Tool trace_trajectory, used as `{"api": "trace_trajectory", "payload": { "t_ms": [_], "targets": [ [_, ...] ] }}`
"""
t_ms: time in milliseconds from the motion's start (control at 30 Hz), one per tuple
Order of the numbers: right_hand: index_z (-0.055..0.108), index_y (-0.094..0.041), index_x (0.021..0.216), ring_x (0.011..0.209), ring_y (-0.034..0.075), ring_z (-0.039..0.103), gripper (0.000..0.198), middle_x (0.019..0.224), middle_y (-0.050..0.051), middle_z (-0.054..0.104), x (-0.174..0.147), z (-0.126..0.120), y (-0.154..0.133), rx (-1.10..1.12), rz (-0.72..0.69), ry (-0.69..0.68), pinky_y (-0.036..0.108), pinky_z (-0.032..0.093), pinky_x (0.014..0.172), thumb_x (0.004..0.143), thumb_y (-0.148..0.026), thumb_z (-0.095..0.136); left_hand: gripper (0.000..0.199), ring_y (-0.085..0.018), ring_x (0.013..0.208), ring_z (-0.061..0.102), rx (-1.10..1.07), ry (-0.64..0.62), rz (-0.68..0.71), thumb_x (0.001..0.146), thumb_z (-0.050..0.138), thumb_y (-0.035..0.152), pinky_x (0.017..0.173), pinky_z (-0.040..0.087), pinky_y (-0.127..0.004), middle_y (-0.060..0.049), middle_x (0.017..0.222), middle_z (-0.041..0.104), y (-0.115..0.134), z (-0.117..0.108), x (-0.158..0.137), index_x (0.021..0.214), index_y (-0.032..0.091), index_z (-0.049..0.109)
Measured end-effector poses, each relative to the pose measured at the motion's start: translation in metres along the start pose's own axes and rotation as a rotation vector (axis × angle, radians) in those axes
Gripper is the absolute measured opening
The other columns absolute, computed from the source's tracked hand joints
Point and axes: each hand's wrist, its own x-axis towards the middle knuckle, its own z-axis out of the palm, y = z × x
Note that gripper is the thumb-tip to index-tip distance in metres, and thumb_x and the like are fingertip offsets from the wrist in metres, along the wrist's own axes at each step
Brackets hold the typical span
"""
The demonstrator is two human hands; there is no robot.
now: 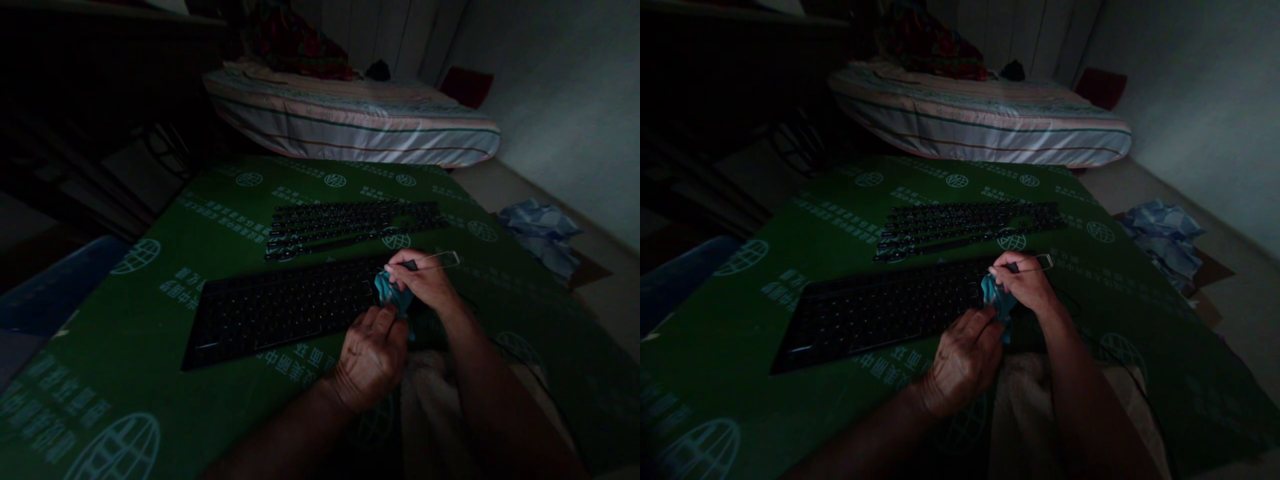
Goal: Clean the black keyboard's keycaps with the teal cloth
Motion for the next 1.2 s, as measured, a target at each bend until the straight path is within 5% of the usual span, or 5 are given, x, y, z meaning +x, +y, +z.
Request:
{"api": "trace_trajectory", "payload": {
  "t_ms": [1200],
  "targets": [
    [0.059, -0.017, 0.071, 0.042, 0.008, 0.046, 0.017, 0.053, -0.002, 0.058, 0.0, 0.0015, -0.0004, -0.009, -0.019, -0.019, 0.019, 0.039, 0.042, 0.072, -0.033, 0.061, 0.014, -0.02, 0.081, 0.056, -0.005, -0.001, 0.003, 0.081, 0.044, 0.014, 0.072, 0.053, -0.036, -0.01, 0.095, 0.059, 0.0013, -0.0003, -0.0002, 0.085, 0.015, 0.057]
  ]
}}
